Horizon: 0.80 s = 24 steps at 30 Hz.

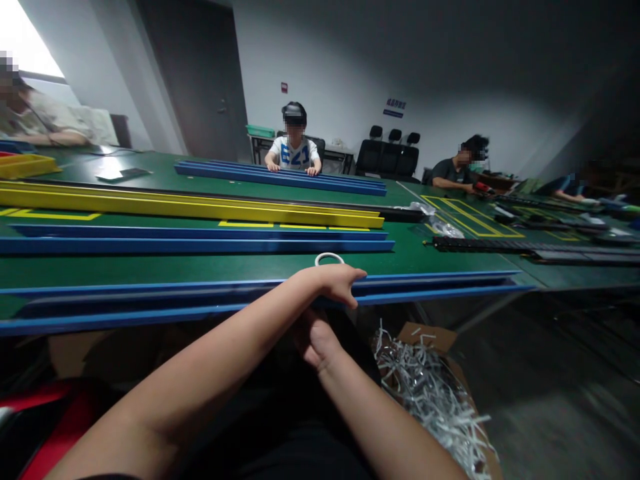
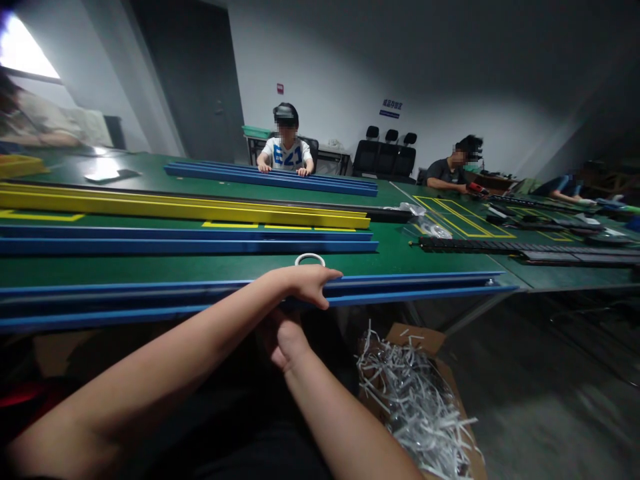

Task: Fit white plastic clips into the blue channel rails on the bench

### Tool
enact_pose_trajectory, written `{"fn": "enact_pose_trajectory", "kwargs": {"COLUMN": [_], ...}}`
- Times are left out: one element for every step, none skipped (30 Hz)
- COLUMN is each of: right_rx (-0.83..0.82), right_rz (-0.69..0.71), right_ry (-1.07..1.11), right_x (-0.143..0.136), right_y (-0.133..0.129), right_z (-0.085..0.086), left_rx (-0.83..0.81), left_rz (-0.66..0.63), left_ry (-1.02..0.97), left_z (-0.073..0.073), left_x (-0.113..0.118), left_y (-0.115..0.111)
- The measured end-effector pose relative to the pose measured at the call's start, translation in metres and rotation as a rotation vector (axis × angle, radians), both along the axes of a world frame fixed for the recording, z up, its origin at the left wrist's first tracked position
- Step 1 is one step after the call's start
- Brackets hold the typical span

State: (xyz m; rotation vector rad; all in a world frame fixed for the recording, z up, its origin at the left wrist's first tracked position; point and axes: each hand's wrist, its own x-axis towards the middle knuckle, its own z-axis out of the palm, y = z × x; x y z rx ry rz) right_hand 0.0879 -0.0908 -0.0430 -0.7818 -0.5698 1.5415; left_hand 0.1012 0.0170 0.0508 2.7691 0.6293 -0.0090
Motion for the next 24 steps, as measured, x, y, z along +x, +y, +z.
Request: {"fn": "enact_pose_trajectory", "kwargs": {"right_rx": [0.002, -0.002, -0.011, -0.028, -0.048, -0.068, -0.086, -0.1, -0.11, -0.117, -0.127, -0.14, -0.154, -0.166, -0.176, -0.182, -0.186, -0.191, -0.197, -0.202, -0.206, -0.207, -0.207, -0.209], "right_rz": [0.003, 0.01, 0.025, 0.047, 0.07, 0.092, 0.109, 0.122, 0.135, 0.145, 0.156, 0.165, 0.17, 0.171, 0.17, 0.173, 0.183, 0.195, 0.208, 0.216, 0.222, 0.227, 0.236, 0.257], "right_ry": [-0.006, -0.011, -0.016, -0.02, -0.024, -0.03, -0.035, -0.038, -0.039, -0.039, -0.037, -0.035, -0.032, -0.029, -0.028, -0.029, -0.033, -0.039, -0.048, -0.057, -0.068, -0.079, -0.091, -0.103], "right_x": [0.001, 0.002, 0.004, 0.005, 0.006, 0.008, 0.009, 0.009, 0.01, 0.01, 0.01, 0.01, 0.01, 0.011, 0.011, 0.012, 0.012, 0.014, 0.015, 0.016, 0.017, 0.018, 0.019, 0.019], "right_y": [0.0, 0.001, 0.001, 0.002, 0.003, 0.004, 0.004, 0.005, 0.005, 0.006, 0.006, 0.006, 0.007, 0.007, 0.008, 0.008, 0.009, 0.01, 0.012, 0.013, 0.014, 0.015, 0.016, 0.017], "right_z": [0.003, 0.006, 0.008, 0.009, 0.01, 0.01, 0.01, 0.009, 0.007, 0.006, 0.004, 0.002, 0.001, -0.001, -0.002, -0.002, -0.003, -0.003, -0.003, -0.003, -0.003, -0.002, -0.001, 0.0], "left_rx": [-0.003, -0.004, -0.004, -0.003, 0.0, 0.003, 0.005, 0.007, 0.009, 0.008, 0.006, 0.003, -0.001, -0.006, -0.014, -0.022, -0.031, -0.042, -0.055, -0.067, -0.079, -0.088, -0.096, -0.103], "left_rz": [0.011, 0.021, 0.032, 0.043, 0.057, 0.07, 0.081, 0.089, 0.089, 0.083, 0.074, 0.065, 0.058, 0.055, 0.056, 0.063, 0.076, 0.089, 0.102, 0.11, 0.112, 0.112, 0.109, 0.11], "left_ry": [0.0, 0.001, 0.005, 0.01, 0.018, 0.028, 0.038, 0.046, 0.051, 0.054, 0.053, 0.052, 0.05, 0.051, 0.052, 0.057, 0.065, 0.074, 0.082, 0.089, 0.095, 0.102, 0.11, 0.121], "left_z": [0.001, 0.001, 0.001, 0.001, 0.001, 0.001, 0.0, -0.001, -0.002, -0.003, -0.004, -0.005, -0.007, -0.008, -0.009, -0.009, -0.01, -0.01, -0.01, -0.009, -0.008, -0.006, -0.005, -0.003], "left_x": [0.0, 0.0, 0.0, -0.001, -0.001, -0.001, -0.002, -0.002, -0.003, -0.003, -0.004, -0.004, -0.004, -0.004, -0.004, -0.003, -0.002, -0.002, -0.001, 0.0, 0.001, 0.002, 0.003, 0.004], "left_y": [0.002, 0.004, 0.007, 0.009, 0.012, 0.014, 0.016, 0.017, 0.018, 0.019, 0.019, 0.019, 0.019, 0.019, 0.019, 0.02, 0.021, 0.022, 0.024, 0.026, 0.028, 0.03, 0.032, 0.033]}}
